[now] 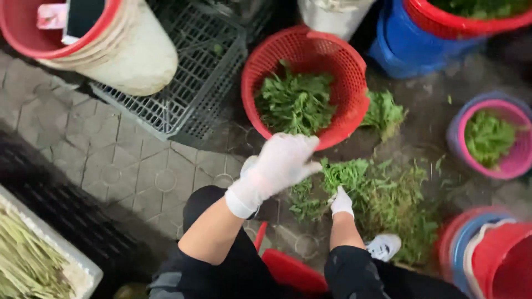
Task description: Sorting and cleaning green herbs by trimming the stems with a knife and placing them into a collection basket.
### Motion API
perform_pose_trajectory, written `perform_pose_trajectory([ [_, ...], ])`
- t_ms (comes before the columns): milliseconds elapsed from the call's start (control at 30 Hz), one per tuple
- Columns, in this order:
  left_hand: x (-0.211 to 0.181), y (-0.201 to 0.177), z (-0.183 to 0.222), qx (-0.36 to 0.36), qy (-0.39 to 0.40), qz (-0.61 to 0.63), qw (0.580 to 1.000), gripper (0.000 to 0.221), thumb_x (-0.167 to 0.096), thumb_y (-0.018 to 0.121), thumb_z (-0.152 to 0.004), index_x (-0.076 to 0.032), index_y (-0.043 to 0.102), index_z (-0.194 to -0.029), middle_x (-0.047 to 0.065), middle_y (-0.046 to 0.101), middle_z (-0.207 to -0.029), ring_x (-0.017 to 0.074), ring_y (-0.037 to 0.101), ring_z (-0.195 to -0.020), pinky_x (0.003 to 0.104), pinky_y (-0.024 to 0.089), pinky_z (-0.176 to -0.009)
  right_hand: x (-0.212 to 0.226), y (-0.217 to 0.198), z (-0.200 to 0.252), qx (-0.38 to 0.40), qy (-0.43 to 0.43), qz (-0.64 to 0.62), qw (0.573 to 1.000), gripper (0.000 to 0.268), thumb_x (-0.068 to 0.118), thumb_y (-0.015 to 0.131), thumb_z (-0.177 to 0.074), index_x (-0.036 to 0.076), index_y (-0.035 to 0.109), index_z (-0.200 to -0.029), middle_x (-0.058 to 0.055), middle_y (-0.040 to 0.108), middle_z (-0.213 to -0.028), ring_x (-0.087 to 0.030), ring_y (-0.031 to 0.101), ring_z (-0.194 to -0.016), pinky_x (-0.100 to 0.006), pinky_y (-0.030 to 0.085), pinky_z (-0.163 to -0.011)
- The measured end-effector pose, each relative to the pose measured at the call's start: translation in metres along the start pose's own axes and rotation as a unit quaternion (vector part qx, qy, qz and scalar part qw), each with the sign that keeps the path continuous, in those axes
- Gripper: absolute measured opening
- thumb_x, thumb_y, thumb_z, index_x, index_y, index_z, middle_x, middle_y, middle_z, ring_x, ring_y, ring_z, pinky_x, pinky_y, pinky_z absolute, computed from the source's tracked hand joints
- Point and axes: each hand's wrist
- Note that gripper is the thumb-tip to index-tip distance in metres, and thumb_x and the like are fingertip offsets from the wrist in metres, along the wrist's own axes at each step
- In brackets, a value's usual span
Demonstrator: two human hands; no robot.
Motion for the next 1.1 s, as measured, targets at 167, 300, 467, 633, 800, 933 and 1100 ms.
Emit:
perform_pose_trajectory([
  [167, -0.007, 0.051, 0.009, 0.008, 0.029, -0.058, 0.998, 0.062, -0.071, 0.077, -0.083, -0.02, 0.067, -0.117, 0.005, 0.07, -0.084, 0.0322, 0.077, -0.077, 0.051, 0.059, -0.085, 0.029, 0.029, 0.051, 0.035, 0.05, -0.031, 0.998, 0.021, 0.017, 0.075, -0.107, 0.001, 0.063, -0.111, -0.001, 0.048, -0.089, -0.015, 0.043, -0.068, -0.03, 0.033, -0.049],
  [300, -0.008, 0.059, 0.012, 0.012, 0.03, -0.044, 0.998, 0.061, -0.068, 0.078, -0.083, -0.018, 0.068, -0.116, 0.007, 0.071, -0.084, 0.0325, 0.076, -0.077, 0.051, 0.057, -0.081, 0.042, 0.024, 0.097, 0.04, 0.047, -0.057, 0.996, 0.026, 0.016, 0.08, -0.104, 0.001, 0.065, -0.119, -0.007, 0.052, -0.095, -0.02, 0.044, -0.076, -0.033, 0.039, -0.056],
  [467, -0.013, 0.065, 0.005, 0.025, 0.045, -0.014, 0.999, 0.059, -0.066, 0.079, -0.083, -0.018, 0.072, -0.117, 0.008, 0.073, -0.088, 0.0335, 0.078, -0.079, 0.052, 0.056, -0.074, 0.055, 0.015, 0.145, 0.049, 0.04, -0.104, 0.993, 0.023, 0.013, 0.082, -0.1, 0.007, 0.06, -0.097, 0.001, 0.045, -0.081, -0.01, 0.047, -0.064, -0.023, 0.037, -0.048],
  [633, -0.03, 0.079, -0.01, 0.044, 0.049, 0.024, 0.998, 0.054, -0.062, 0.082, -0.081, -0.019, 0.074, -0.112, 0.006, 0.076, -0.09, 0.0335, 0.08, -0.083, 0.053, 0.058, -0.072, 0.062, -0.002, 0.126, 0.106, -0.009, -0.08, 0.991, 0.024, 0.012, 0.084, -0.098, 0.01, 0.061, -0.09, 0.003, 0.049, -0.075, -0.006, 0.044, -0.058, -0.018, 0.034, -0.046],
  [800, -0.045, 0.091, -0.023, 0.088, 0.058, 0.034, 0.994, 0.046, -0.061, 0.079, -0.084, -0.021, 0.075, -0.107, 0.003, 0.078, -0.091, 0.0311, 0.083, -0.089, 0.052, 0.061, -0.075, 0.088, -0.021, 0.158, 0.141, -0.077, 0.019, 0.987, 0.034, 0.009, 0.086, -0.095, 0.018, 0.055, -0.085, 0.009, 0.037, -0.062, -0.006, 0.033, -0.048, -0.023, 0.028, -0.042],
  [933, -0.045, 0.099, -0.024, 0.061, 0.089, 0.054, 0.993, 0.047, -0.059, 0.079, -0.086, -0.017, 0.073, -0.107, 0.007, 0.077, -0.093, 0.0367, 0.082, -0.09, 0.056, 0.061, -0.074, 0.11, -0.023, 0.174, 0.204, -0.093, 0.046, 0.974, 0.024, 0.018, 0.081, -0.102, 0.027, 0.059, -0.095, 0.015, 0.031, -0.064, 0.002, 0.031, -0.047, -0.018, 0.027, -0.041],
  [1100, -0.028, 0.088, -0.016, 0.069, 0.089, 0.061, 0.992, 0.045, -0.059, 0.08, -0.087, -0.019, 0.073, -0.106, 0.007, 0.078, -0.094, 0.0367, 0.082, -0.093, 0.056, 0.062, -0.077, 0.133, -0.015, 0.246, 0.223, -0.137, 0.086, 0.961, 0.019, 0.023, 0.086, -0.102, 0.02, 0.067, -0.102, 0.012, 0.04, -0.067, 0.001, 0.04, -0.049, -0.017, 0.035, -0.044],
])
Point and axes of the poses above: each hand's wrist, its own z-axis away from the middle knuckle, its own y-axis out of the palm, x = y × z
